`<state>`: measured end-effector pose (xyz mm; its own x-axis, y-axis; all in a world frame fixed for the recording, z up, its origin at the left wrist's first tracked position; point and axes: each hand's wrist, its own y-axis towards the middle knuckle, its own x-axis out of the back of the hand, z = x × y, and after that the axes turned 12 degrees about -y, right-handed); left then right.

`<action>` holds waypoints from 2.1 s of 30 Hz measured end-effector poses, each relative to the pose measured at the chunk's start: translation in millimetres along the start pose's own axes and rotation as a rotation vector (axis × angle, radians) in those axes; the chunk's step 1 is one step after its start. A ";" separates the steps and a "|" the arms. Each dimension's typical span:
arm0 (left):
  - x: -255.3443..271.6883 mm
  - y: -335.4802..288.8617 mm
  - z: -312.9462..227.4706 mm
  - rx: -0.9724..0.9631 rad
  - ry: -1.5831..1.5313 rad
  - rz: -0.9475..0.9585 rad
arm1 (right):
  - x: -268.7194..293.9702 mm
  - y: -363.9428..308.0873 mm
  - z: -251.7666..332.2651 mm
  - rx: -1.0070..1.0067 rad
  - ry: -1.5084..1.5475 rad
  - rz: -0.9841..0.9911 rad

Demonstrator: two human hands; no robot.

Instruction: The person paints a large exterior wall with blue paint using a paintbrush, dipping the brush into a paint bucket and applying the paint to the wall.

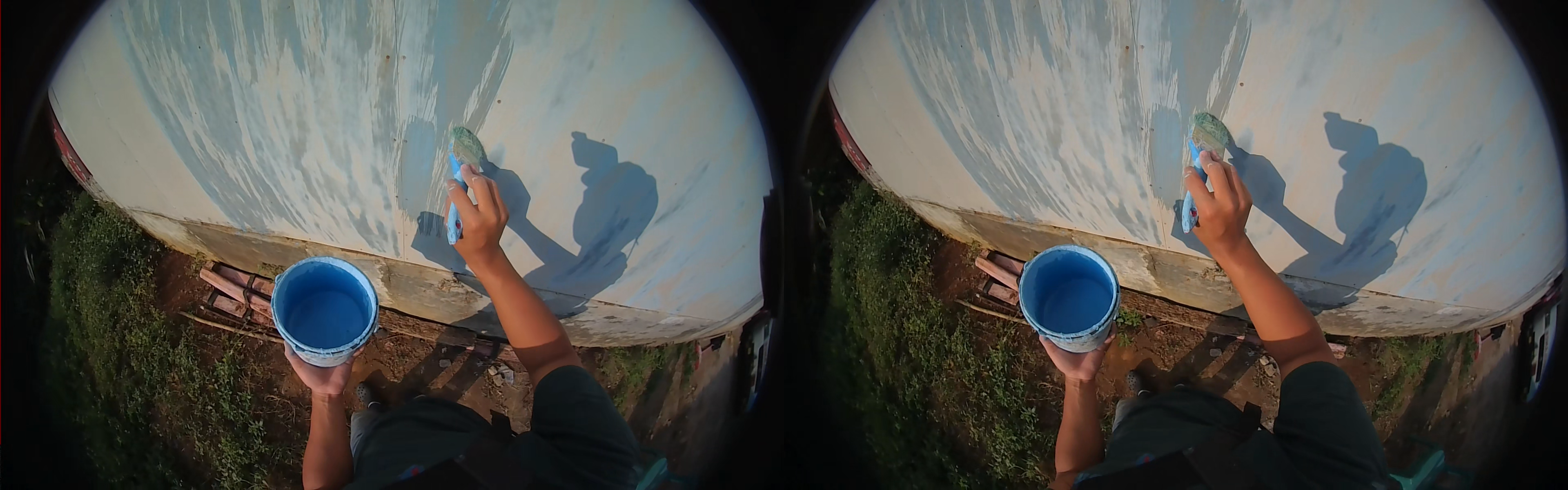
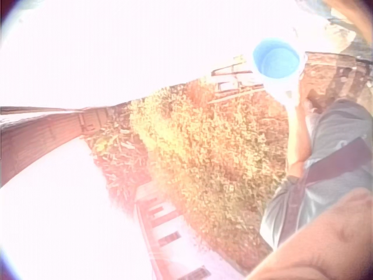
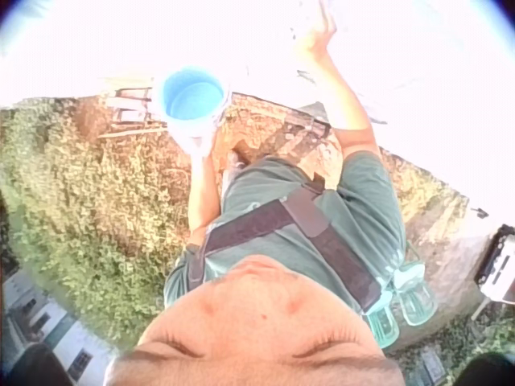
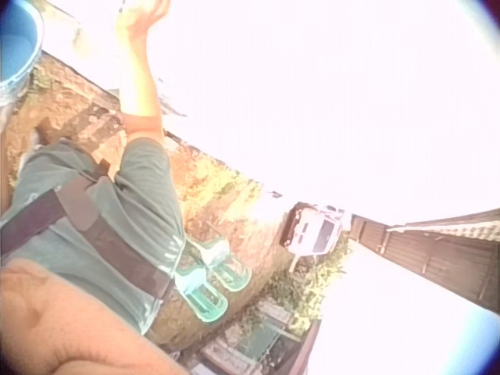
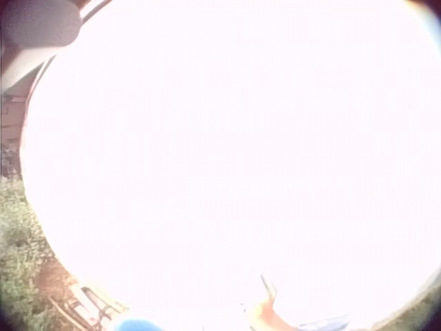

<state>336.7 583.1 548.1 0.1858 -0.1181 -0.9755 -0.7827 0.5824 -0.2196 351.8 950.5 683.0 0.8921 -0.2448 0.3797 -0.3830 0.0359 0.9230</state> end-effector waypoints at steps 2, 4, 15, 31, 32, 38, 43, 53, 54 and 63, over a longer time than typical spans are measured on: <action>8.1 2.2 -4.7 -0.009 0.038 0.029 | -23.7 -30.5 -3.0 0.005 -0.007 -0.005; 9.3 4.5 -3.0 -0.008 0.070 0.056 | -51.6 -101.5 0.4 0.198 -0.062 0.166; 8.1 2.8 -2.1 0.040 0.082 0.128 | -11.1 -11.0 10.9 -0.030 0.129 0.325; -5.0 -13.5 15.1 -0.037 0.049 0.049 | -75.8 -262.5 14.2 0.255 0.078 0.827; -5.1 -10.6 14.5 -0.039 0.045 0.049 | -78.1 -268.5 13.2 0.218 0.119 0.930; 18.4 -18.5 4.0 -0.060 -0.010 0.011 | -85.1 -165.8 8.3 0.200 0.205 0.755; 25.2 -15.9 1.2 -0.113 -0.044 -0.081 | -43.0 -100.5 21.5 0.146 0.175 0.209; 82.2 -18.3 -15.0 -0.161 -0.147 -0.029 | -101.2 -217.9 5.2 0.117 0.344 0.711; 87.8 -19.2 -19.6 -0.137 -0.139 -0.040 | -101.8 -213.1 -0.4 0.052 0.362 0.659; 125.3 -12.2 -35.0 -0.146 -0.057 -0.073 | -85.5 -258.5 36.0 0.172 0.331 0.832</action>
<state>348.8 533.0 428.1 0.2750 -0.1077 -0.9554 -0.8430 0.4508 -0.2934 365.9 927.3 409.7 0.3249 0.0868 0.9417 -0.9405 -0.0747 0.3314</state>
